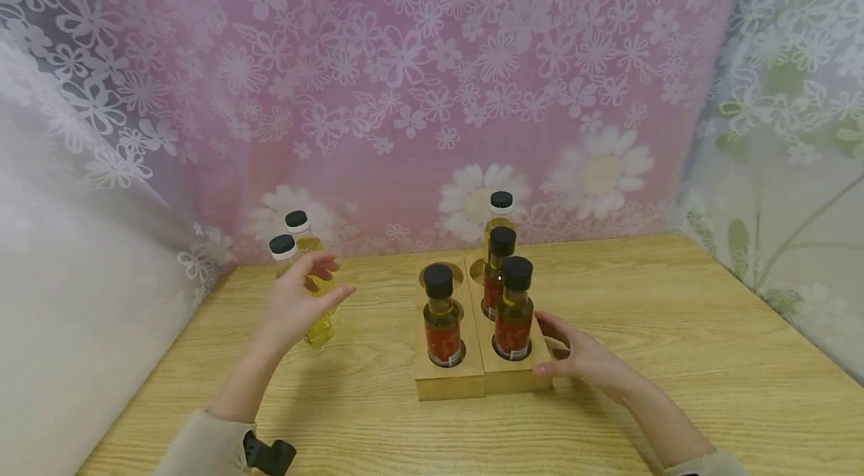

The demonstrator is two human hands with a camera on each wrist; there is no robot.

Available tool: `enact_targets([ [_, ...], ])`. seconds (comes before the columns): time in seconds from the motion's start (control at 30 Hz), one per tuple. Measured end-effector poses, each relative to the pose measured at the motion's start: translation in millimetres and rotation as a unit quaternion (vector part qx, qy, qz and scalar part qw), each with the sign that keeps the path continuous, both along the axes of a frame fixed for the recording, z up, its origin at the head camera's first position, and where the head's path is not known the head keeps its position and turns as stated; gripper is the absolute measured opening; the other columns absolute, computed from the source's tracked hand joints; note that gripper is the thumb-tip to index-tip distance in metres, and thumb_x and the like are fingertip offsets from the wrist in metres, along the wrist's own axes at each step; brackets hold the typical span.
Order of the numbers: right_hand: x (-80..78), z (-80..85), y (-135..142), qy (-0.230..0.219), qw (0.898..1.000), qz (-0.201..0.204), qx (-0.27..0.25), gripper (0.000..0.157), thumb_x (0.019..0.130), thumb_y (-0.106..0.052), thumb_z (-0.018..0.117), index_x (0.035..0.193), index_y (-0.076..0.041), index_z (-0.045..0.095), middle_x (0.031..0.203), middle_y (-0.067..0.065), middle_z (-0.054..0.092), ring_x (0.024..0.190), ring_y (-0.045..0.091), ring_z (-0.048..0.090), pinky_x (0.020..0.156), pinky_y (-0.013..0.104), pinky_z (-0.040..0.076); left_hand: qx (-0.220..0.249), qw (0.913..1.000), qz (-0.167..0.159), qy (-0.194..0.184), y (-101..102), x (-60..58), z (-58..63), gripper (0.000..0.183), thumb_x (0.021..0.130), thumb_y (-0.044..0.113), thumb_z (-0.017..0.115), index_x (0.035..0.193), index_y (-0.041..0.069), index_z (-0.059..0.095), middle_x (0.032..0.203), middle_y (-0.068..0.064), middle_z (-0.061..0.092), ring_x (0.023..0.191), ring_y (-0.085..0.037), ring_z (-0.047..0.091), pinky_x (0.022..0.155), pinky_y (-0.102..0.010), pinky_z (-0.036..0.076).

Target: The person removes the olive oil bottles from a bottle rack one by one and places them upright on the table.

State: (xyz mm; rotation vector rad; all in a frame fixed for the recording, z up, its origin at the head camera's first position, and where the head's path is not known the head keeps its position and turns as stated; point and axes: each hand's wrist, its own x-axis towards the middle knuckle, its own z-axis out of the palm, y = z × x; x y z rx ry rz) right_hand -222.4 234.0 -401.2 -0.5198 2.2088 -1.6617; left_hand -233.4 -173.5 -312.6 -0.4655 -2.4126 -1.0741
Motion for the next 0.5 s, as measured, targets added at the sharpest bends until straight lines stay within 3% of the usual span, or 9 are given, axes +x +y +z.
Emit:
enact_targets([
  [0.2, 0.4, 0.0, 0.0, -0.003, 1.000, 0.003, 0.000, 0.095, 0.081, -0.013, 0.072, 0.146, 0.005, 0.005, 0.149, 0.031, 0.003, 0.131, 0.053, 0.005, 0.105, 0.059, 0.014, 0.018, 0.9978, -0.046, -0.043, 20.9, -5.6, -11.8, 0.054, 0.076, 0.019, 0.078, 0.122, 0.005, 0.054, 0.106, -0.006, 0.060, 0.096, -0.021, 0.055, 0.082, -0.041, 0.044],
  [0.5, -0.1, 0.1, -0.3, -0.001, 1.000, 0.002, -0.004, 0.095, 0.080, -0.012, 0.073, 0.146, 0.005, 0.006, 0.149, 0.030, 0.004, 0.133, 0.051, 0.004, 0.105, 0.059, 0.013, -0.016, 0.9897, -0.112, -0.088, 49.2, -8.3, -26.2, 0.061, 0.078, 0.023, 0.076, 0.131, 0.007, 0.049, 0.112, -0.002, 0.060, 0.101, -0.019, 0.056, 0.089, -0.042, 0.043],
])
